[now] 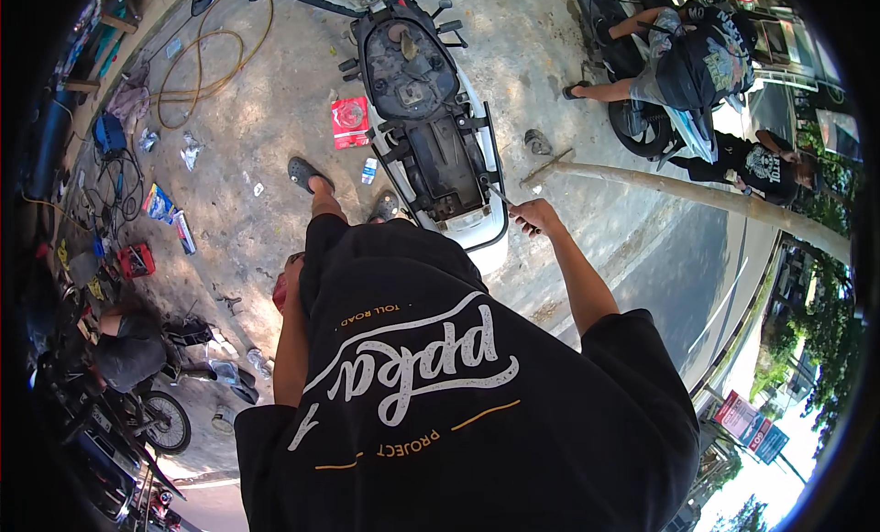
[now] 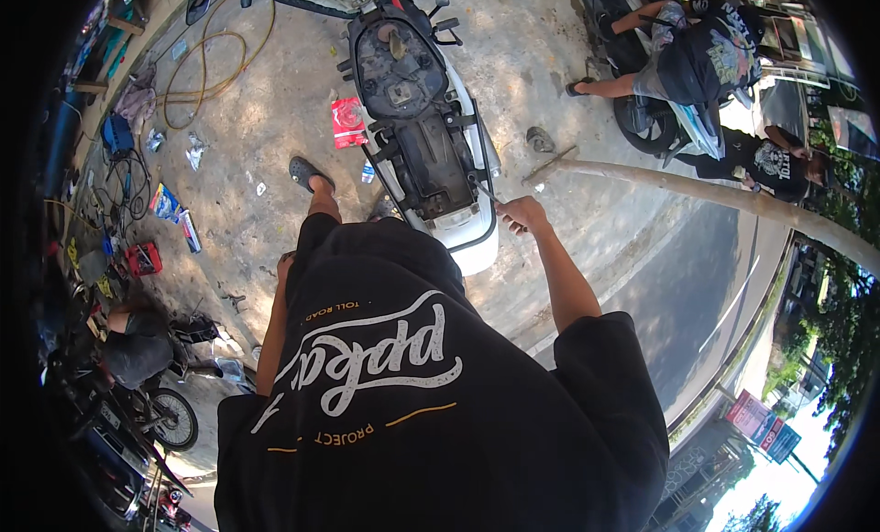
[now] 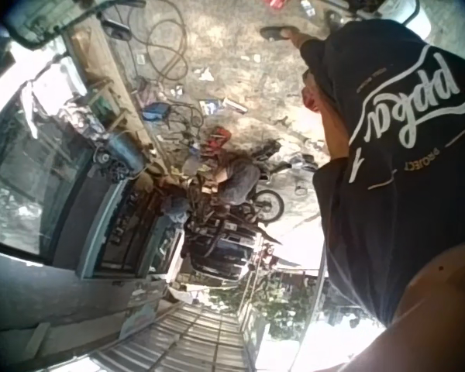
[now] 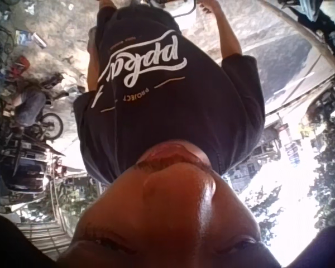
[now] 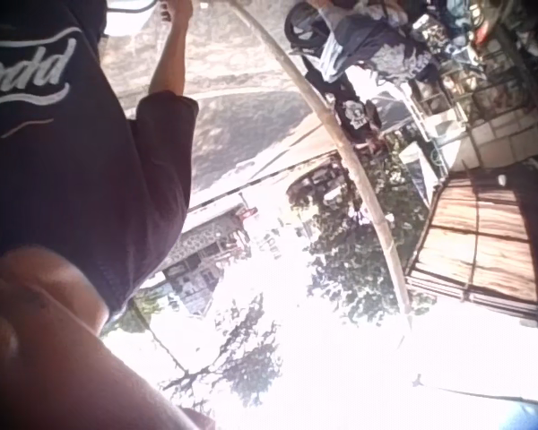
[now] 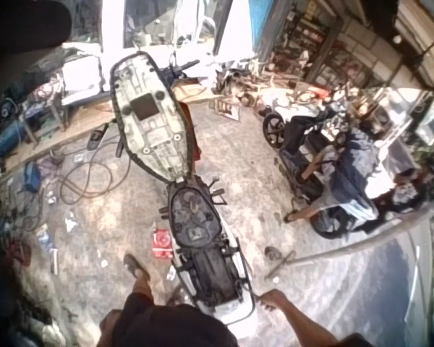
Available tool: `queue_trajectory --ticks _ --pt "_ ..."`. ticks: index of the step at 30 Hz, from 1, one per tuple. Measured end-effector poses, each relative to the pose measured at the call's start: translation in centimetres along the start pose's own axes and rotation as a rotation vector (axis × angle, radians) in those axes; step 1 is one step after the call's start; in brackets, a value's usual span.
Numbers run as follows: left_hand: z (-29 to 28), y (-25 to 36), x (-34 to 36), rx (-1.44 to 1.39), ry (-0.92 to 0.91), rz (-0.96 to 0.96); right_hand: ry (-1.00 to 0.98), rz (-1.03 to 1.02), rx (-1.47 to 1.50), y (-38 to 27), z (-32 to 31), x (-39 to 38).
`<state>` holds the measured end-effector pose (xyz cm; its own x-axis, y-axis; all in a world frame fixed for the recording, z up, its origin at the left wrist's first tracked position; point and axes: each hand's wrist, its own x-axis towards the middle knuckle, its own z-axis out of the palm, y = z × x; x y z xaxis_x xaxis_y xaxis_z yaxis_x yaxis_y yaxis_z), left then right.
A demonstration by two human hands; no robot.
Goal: Removing the seat and using a wrench to work on the internal frame and components of a motorcycle.
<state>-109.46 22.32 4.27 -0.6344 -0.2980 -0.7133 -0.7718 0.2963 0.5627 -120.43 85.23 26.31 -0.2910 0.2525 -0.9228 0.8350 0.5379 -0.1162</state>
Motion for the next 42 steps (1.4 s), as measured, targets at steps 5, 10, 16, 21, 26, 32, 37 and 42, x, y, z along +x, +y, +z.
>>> queue_trajectory --ticks 5,10,16,21,26,32,37,42 --pt "0.7 -1.1 0.1 -0.074 -0.022 -0.05 0.05 -0.016 0.055 0.1 0.5 -0.3" --pt "0.1 1.0 0.0 0.1 -0.002 -0.02 0.129 -0.082 -0.271 -1.8 -3.5 0.9" --pt "-0.2 4.1 -1.7 -0.025 -0.039 -0.038 0.228 -0.089 -0.784 -10.9 -7.5 3.6" --pt "-1.0 1.4 -1.6 -0.065 0.016 0.003 0.265 -0.334 -1.346 -19.4 -4.9 5.1" --pt "-2.7 -7.8 -0.3 -0.147 0.158 0.076 0.28 -0.728 -1.656 -24.6 3.6 9.5" --pt "1.0 -1.6 -4.2 -0.088 0.079 0.558 0.208 -0.253 -2.452 -21.8 15.5 14.5" --pt "-2.9 -13.4 0.3 -0.164 -0.09 0.167 0.124 -0.317 -2.831 -21.4 21.3 6.6" --pt "-4.1 -12.5 3.5 -0.936 -0.447 0.273 0.337 -0.26 -2.369 -17.5 26.4 8.6"
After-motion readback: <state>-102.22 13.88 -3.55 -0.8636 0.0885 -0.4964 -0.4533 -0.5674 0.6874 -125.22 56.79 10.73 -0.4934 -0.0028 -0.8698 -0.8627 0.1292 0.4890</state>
